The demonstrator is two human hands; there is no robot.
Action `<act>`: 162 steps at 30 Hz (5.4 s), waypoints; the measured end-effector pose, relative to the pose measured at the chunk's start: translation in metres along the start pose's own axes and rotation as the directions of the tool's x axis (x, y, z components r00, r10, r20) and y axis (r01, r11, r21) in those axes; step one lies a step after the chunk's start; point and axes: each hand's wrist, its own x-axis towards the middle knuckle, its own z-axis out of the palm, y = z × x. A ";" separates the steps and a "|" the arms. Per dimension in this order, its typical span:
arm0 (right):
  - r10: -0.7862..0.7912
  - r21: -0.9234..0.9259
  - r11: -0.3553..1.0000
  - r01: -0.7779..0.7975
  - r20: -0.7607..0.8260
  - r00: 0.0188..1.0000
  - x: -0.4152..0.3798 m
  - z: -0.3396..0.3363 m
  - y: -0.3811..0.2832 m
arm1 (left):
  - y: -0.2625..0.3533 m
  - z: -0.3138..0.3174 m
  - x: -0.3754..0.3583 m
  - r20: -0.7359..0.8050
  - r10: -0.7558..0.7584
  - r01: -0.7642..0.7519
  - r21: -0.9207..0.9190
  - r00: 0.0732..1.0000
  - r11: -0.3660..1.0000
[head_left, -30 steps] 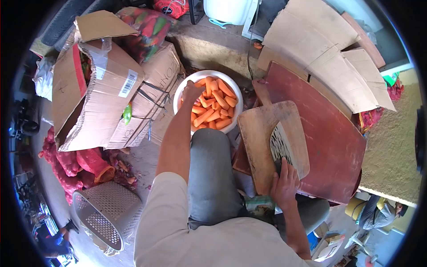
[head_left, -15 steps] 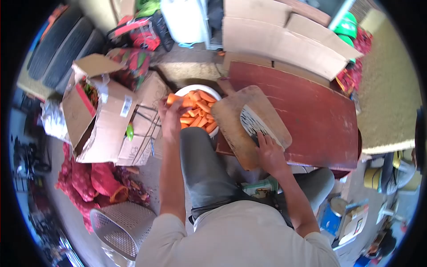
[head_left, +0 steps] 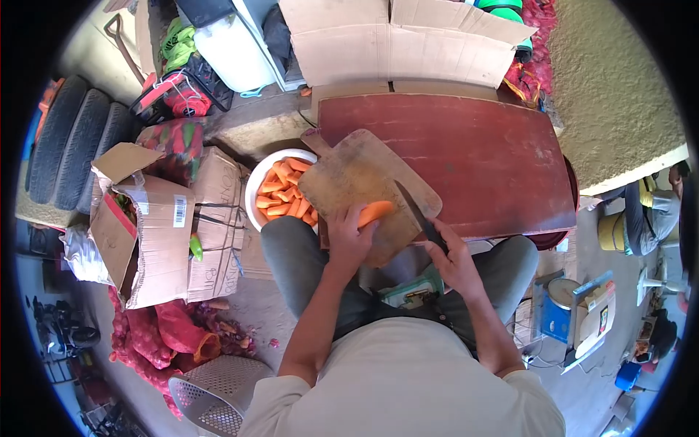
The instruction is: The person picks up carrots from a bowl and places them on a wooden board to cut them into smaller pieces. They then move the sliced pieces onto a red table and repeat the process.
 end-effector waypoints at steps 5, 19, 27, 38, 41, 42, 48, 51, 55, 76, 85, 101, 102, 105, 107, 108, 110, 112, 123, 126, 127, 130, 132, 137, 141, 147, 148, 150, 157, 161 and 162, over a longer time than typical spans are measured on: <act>-0.077 -0.118 0.989 0.083 0.056 0.995 -0.013 0.002 -0.013 | 0.012 -0.016 0.001 0.058 0.008 -0.012 0.078 0.998 0.997; -0.056 -0.169 0.981 0.098 0.241 0.969 0.004 0.021 -0.045 | -0.006 -0.022 -0.003 0.042 0.001 0.000 -0.033 0.999 0.999; 0.069 -0.142 0.989 -0.029 0.290 0.954 0.018 0.021 -0.058 | -0.007 -0.022 0.001 0.046 0.039 -0.037 -0.052 0.998 0.998; 0.129 -0.218 0.974 -0.066 0.289 0.949 0.050 0.036 -0.062 | -0.011 -0.019 0.006 0.016 0.052 -0.051 -0.054 0.999 0.997; 0.081 -0.285 0.958 0.009 0.299 0.951 0.062 0.057 -0.035 | -0.010 -0.020 0.007 0.028 0.035 -0.033 -0.072 0.999 0.997; 0.099 -0.291 0.957 -0.011 0.291 0.952 0.064 0.058 -0.035 | -0.007 -0.021 0.008 0.028 0.013 -0.011 -0.083 1.000 0.996; -0.054 -0.061 0.996 0.068 0.215 0.975 0.061 0.044 -0.033 | -0.007 -0.018 0.006 0.027 0.016 -0.014 -0.071 0.999 0.997; 0.001 0.061 0.998 -0.007 0.100 0.995 0.047 0.022 -0.038 | 0.006 -0.018 0.008 0.054 0.067 -0.072 0.086 0.996 0.994; 0.245 0.550 0.803 -0.230 0.047 0.968 0.030 -0.005 -0.032 | 0.003 -0.003 0.024 0.156 0.171 -0.205 0.242 0.973 0.948; 0.373 0.644 0.736 -0.208 -0.131 0.919 -0.029 -0.049 0.019 | 0.010 0.109 0.175 0.631 0.227 -0.283 -0.011 0.742 0.959; -0.270 -0.483 0.837 0.257 0.044 0.962 0.034 0.002 -0.014 | -0.071 -0.036 0.147 0.179 0.191 -0.220 0.158 0.965 0.963; -0.068 -0.673 0.688 0.272 0.313 0.947 0.069 0.063 -0.008 | -0.419 -0.037 -0.020 0.270 -0.644 0.378 0.626 0.716 0.682; -0.073 -0.678 0.682 0.275 0.311 0.948 0.069 0.063 -0.009 | -0.423 -0.028 -0.023 0.217 -0.621 0.377 0.631 0.753 0.678; -0.099 -0.679 0.675 0.289 0.305 0.947 0.070 0.065 -0.009 | -0.424 -0.021 -0.026 0.139 -0.568 0.341 0.677 0.811 0.652; -0.119 -0.673 0.680 0.292 0.291 0.949 0.069 0.066 -0.007 | -0.405 -0.039 -0.014 0.218 -0.566 0.253 0.729 0.795 0.636; -0.125 -0.668 0.683 0.295 0.290 0.949 0.070 0.066 -0.007 | -0.406 -0.040 -0.013 0.240 -0.596 0.237 0.757 0.766 0.609; -0.133 -0.663 0.687 0.296 0.286 0.949 0.069 0.066 -0.008 | -0.408 -0.037 -0.010 0.281 -0.653 0.198 0.805 0.703 0.559; -0.149 -0.648 0.695 0.311 0.294 0.944 0.069 0.065 -0.007 | -0.414 -0.030 -0.022 0.221 -0.628 0.237 0.793 0.746 0.561; -0.197 -0.624 0.695 0.356 0.311 0.930 0.069 0.058 -0.005 | -0.326 -0.146 -0.011 -0.090 -0.466 0.447 0.489 0.880 0.749; -0.136 -0.628 0.718 0.301 0.297 0.945 0.065 0.052 -0.017 | -0.227 -0.188 0.017 -0.131 -0.400 0.421 0.242 0.907 0.874; -0.084 -0.657 0.706 0.264 0.293 0.953 0.062 0.050 -0.025 | -0.191 -0.194 0.024 -0.111 -0.367 0.384 0.244 0.923 0.891; -0.047 -0.632 0.748 0.202 0.254 0.966 0.051 0.035 -0.027 | -0.100 -0.175 0.032 -0.078 -0.194 0.207 0.259 0.978 0.943; -0.059 -0.567 0.806 0.168 0.205 0.977 0.037 0.022 -0.025 | -0.054 -0.143 0.031 0.000 -0.097 0.094 0.257 0.995 0.962; -0.040 -0.382 0.922 0.059 0.058 0.998 0.004 -0.010 -0.041 | 0.006 -0.045 0.021 0.222 0.045 -0.099 0.242 0.974 0.965; 0.090 -0.124 0.990 -0.069 0.175 0.980 -0.005 -0.017 -0.062 | 0.013 -0.015 0.011 0.241 0.080 -0.145 0.267 0.967 0.953; 0.036 -0.132 0.991 -0.004 0.241 0.970 0.006 0.003 -0.055 | 0.006 -0.014 0.007 0.112 0.166 -0.177 0.097 0.980 0.979; 0.048 -0.122 0.992 -0.018 0.249 0.967 0.008 0.006 -0.056 | 0.006 -0.015 0.006 0.088 0.200 -0.206 0.067 0.976 0.976; 0.054 -0.126 0.992 -0.023 0.249 0.967 0.012 0.011 -0.052 | 0.001 -0.009 0.004 0.087 0.208 -0.214 0.064 0.974 0.975; 0.173 -0.258 0.959 -0.113 0.223 0.959 0.019 0.019 -0.053 | -0.002 -0.004 0.003 0.062 0.221 -0.222 0.009 0.973 0.975; 0.227 -0.366 0.923 -0.120 0.265 0.937 0.033 0.027 -0.047 | -0.004 -0.001 0.000 0.029 0.215 -0.215 -0.006 0.976 0.977; 0.234 -0.400 0.910 -0.112 0.272 0.933 0.036 0.032 -0.038 | -0.005 -0.001 -0.001 0.037 0.212 -0.211 -0.017 0.977 0.977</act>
